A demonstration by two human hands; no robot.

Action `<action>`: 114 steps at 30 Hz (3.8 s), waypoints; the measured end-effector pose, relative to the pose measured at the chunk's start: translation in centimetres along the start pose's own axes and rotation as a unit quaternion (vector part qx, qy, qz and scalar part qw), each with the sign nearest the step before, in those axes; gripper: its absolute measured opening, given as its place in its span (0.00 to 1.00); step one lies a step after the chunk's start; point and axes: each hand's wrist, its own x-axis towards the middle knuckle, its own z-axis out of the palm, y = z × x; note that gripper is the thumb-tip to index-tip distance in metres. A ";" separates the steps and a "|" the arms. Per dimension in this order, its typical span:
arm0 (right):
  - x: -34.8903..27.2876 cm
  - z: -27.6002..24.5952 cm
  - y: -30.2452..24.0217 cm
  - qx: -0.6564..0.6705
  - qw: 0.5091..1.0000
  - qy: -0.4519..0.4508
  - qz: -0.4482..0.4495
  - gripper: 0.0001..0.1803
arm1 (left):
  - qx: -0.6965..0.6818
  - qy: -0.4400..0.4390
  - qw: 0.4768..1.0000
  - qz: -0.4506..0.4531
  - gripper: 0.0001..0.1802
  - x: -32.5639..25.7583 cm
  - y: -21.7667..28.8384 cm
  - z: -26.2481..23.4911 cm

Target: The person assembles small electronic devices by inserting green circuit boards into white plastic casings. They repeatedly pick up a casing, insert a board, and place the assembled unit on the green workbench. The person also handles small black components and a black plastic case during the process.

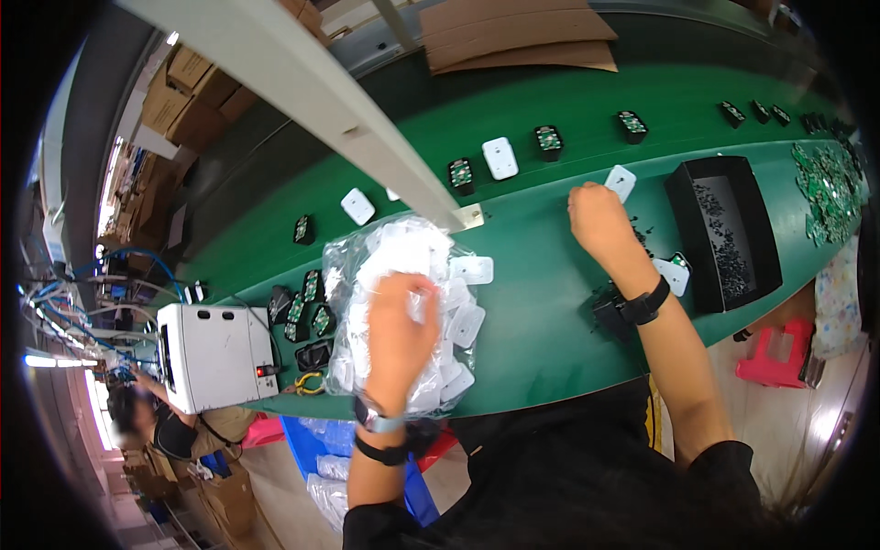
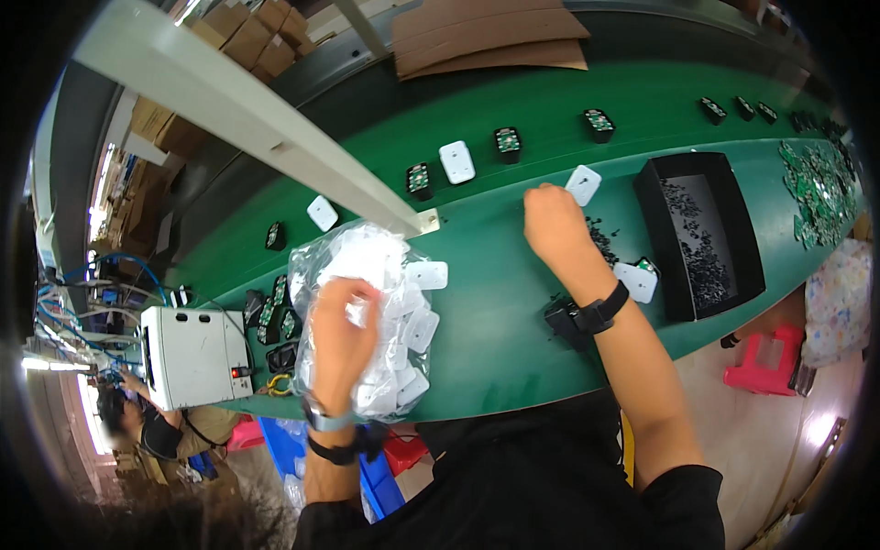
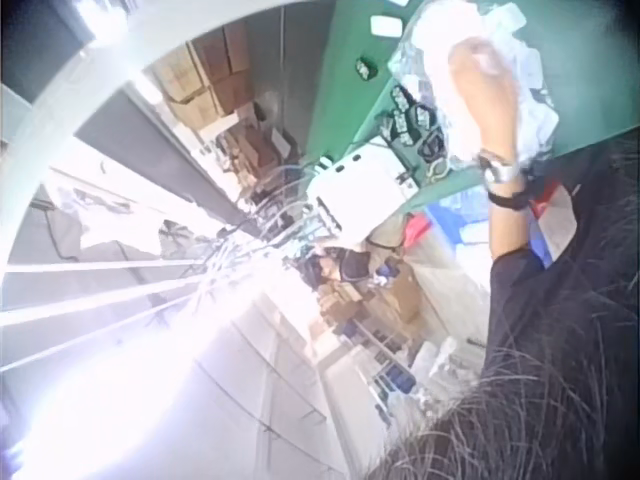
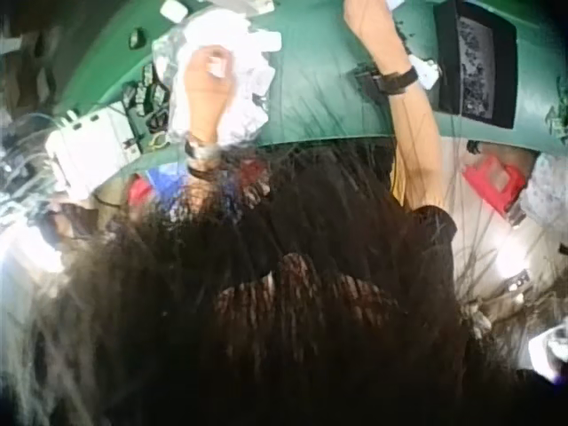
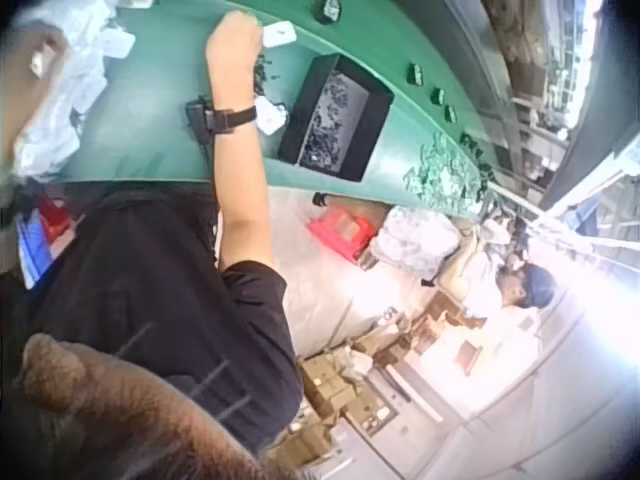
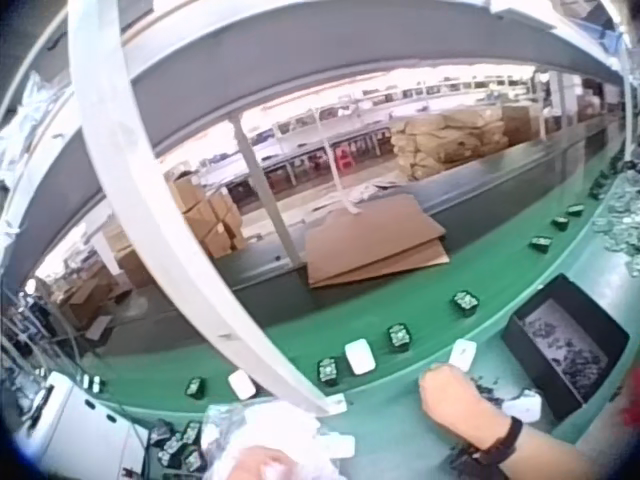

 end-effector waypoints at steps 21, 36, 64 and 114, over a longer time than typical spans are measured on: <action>-15.0 -11.2 -4.3 0.554 0.832 0.022 0.011 0.03 | 0.080 -0.039 0.986 0.144 0.14 -0.4 2.6 7.1; -14.9 -10.4 -10.1 0.452 0.876 0.027 -0.167 0.08 | -0.126 0.048 0.987 0.082 0.22 -10.4 9.4 1.6; -15.4 -10.7 -9.6 0.607 0.783 -0.112 0.074 0.14 | -0.499 0.079 0.834 -0.221 0.20 -10.4 12.4 3.2; -19.0 -7.1 -5.1 0.820 0.557 -0.097 0.095 0.36 | 0.184 0.227 0.910 -0.295 0.17 7.0 -36.2 -4.4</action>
